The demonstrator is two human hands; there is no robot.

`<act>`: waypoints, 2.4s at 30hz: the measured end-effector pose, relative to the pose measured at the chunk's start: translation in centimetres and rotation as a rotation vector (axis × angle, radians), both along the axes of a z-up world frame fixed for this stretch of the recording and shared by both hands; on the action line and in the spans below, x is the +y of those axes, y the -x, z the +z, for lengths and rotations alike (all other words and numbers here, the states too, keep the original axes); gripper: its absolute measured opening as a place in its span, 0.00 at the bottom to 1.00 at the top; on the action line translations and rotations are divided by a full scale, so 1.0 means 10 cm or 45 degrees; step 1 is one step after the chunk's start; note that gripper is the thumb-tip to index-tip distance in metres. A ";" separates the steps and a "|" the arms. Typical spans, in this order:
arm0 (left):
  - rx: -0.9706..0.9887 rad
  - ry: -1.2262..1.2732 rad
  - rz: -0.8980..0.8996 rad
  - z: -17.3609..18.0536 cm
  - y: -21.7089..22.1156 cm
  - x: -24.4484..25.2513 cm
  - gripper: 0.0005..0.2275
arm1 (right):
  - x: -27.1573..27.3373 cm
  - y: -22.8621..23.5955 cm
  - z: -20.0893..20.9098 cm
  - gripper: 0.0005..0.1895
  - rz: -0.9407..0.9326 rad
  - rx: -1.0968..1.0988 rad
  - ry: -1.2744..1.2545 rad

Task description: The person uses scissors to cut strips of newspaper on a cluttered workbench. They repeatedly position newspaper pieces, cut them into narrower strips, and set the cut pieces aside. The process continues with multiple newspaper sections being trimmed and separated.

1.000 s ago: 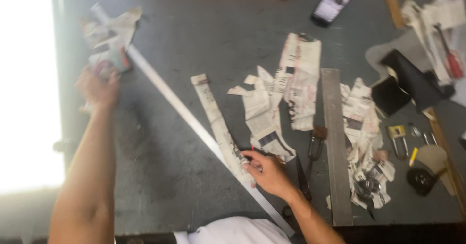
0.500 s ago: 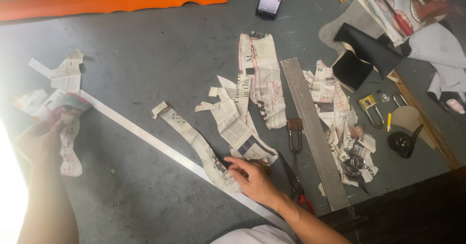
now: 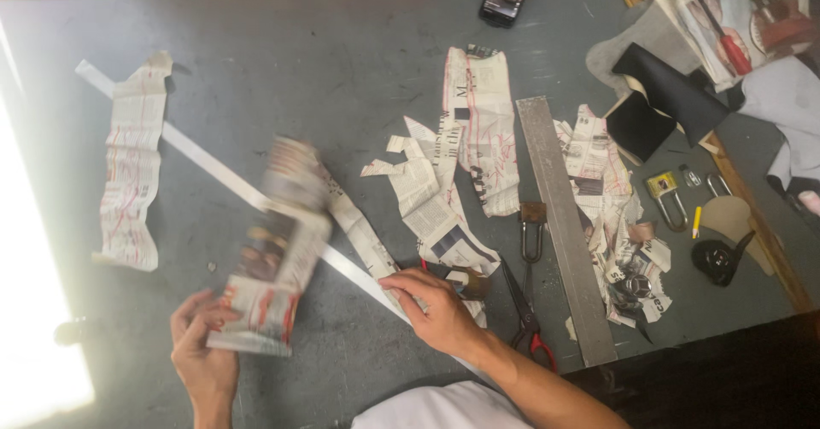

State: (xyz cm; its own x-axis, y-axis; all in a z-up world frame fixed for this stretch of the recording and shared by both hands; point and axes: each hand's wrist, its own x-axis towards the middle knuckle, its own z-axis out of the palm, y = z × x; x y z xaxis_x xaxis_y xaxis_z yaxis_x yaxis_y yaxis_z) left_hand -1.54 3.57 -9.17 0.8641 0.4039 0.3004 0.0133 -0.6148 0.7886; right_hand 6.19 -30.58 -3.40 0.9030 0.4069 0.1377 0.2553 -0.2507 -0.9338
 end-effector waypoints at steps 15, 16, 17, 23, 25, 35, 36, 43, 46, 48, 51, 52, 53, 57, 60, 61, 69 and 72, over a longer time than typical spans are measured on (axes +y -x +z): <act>0.538 0.743 0.158 -0.19 0.93 -0.10 0.19 | 0.52 0.31 -0.07 0.10 0.454 0.093 0.149; 0.593 0.723 0.217 -0.15 0.90 -0.14 0.21 | 0.54 0.30 -0.09 0.11 0.463 0.040 0.166; 0.649 0.703 0.274 -0.12 0.88 -0.19 0.22 | 0.56 0.28 -0.13 0.11 0.473 -0.014 0.182; 0.632 0.683 0.167 0.06 0.85 -0.30 0.15 | 0.85 0.12 -0.41 0.17 0.632 -0.453 0.321; 0.524 0.587 0.074 0.12 0.86 -0.29 0.18 | 0.95 0.03 -0.51 0.20 0.676 -0.577 0.410; 0.896 0.449 -0.139 0.17 1.23 -0.11 0.16 | 1.07 0.05 -0.76 0.26 0.688 -0.623 0.629; 0.880 0.458 -0.140 0.14 1.28 -0.09 0.16 | 1.07 0.08 -0.75 0.26 0.677 -0.616 0.635; 0.783 0.387 0.039 0.23 1.20 0.41 0.15 | 1.27 0.16 -0.66 0.25 0.561 -0.601 0.727; 0.731 0.338 0.069 0.32 1.10 0.63 0.10 | 1.27 0.49 -0.61 0.25 0.501 -0.525 0.877; 0.679 0.252 -0.011 0.37 1.01 0.78 0.11 | 1.31 0.57 -0.53 0.23 0.434 -0.457 0.940; 0.579 0.017 -0.239 0.40 0.71 1.04 0.20 | 1.39 0.77 -0.40 0.25 0.324 -0.485 0.995; 0.600 -0.080 -0.313 0.39 0.68 1.10 0.22 | 1.39 0.86 -0.40 0.25 0.305 -0.481 0.992; 0.620 -0.178 -0.388 0.37 0.62 1.16 0.24 | 1.35 0.91 -0.40 0.25 0.285 -0.477 0.989; 0.534 -0.323 -0.549 0.34 0.15 1.33 0.21 | 1.35 1.18 -0.43 0.26 0.192 -0.422 1.023; 0.467 -0.393 -0.658 0.35 -0.36 1.31 0.19 | 1.38 1.30 -0.43 0.28 0.094 -0.305 1.044; 0.446 -0.396 -0.702 0.34 -0.50 1.30 0.17 | 1.38 1.36 -0.41 0.28 0.050 -0.268 1.048; 0.181 -0.442 -0.859 0.16 -1.46 1.24 0.11 | 1.67 1.39 -0.39 0.29 -0.285 -0.085 0.903; 0.122 -0.420 -0.853 0.10 -1.41 1.33 0.10 | 1.73 1.50 -0.40 0.26 -0.359 -0.069 0.843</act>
